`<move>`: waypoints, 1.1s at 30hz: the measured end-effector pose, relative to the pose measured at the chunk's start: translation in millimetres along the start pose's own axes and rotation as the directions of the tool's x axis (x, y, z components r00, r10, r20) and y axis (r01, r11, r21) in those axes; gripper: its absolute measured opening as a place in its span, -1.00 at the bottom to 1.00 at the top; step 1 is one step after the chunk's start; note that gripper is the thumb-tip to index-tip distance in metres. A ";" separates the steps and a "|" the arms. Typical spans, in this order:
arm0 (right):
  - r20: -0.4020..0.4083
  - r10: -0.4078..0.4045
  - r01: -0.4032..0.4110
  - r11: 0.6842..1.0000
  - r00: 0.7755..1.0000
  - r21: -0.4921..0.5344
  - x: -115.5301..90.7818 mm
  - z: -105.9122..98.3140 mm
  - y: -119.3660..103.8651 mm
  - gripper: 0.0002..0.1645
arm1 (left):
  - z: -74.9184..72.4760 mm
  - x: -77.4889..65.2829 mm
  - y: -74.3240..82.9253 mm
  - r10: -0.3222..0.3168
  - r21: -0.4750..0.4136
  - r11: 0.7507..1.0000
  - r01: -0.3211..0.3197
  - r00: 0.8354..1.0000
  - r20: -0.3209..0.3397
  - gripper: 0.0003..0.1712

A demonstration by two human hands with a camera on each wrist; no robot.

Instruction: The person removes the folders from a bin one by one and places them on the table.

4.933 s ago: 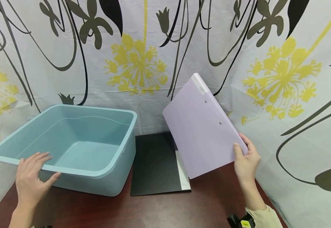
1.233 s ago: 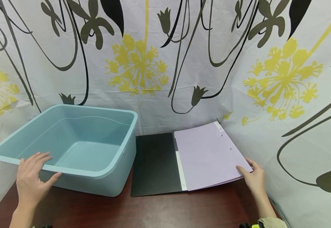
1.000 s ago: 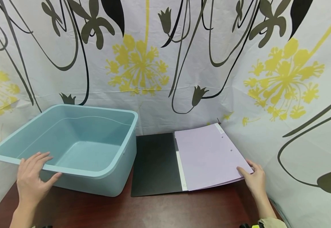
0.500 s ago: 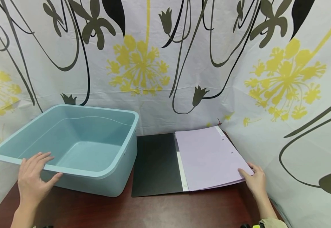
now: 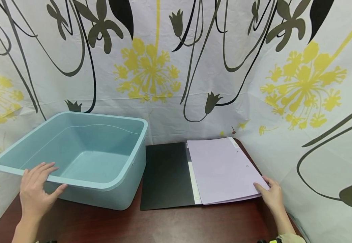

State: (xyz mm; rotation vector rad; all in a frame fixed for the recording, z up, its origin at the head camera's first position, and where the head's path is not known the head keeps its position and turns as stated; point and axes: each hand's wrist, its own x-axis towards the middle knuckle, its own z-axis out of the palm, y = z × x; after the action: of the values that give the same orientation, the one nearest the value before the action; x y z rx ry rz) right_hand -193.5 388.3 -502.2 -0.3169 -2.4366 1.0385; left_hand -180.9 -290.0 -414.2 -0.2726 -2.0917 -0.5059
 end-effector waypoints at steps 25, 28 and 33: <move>0.114 0.135 -0.137 0.991 0.984 0.005 2.1 3.3 15.8 -0.33 | 0.1 -0.7 0.3 0.003 -0.004 1.000 -0.003 1.000 0.000 0.00; 0.119 0.133 -0.133 0.991 0.984 -0.008 3.0 3.1 17.6 -0.32 | -0.1 -0.7 0.4 0.005 -0.002 1.000 -0.005 1.000 -0.001 0.00; 0.123 0.134 -0.132 0.991 0.983 -0.024 3.9 3.2 20.3 -0.32 | -0.1 -0.5 0.6 0.006 -0.005 1.000 -0.006 1.000 -0.005 0.00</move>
State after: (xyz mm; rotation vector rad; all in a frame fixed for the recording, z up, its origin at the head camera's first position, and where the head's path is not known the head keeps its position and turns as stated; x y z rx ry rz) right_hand -198.0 401.8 -517.5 -0.4372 -2.5658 1.1266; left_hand -180.4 -289.5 -414.4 -0.2798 -2.0846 -0.5075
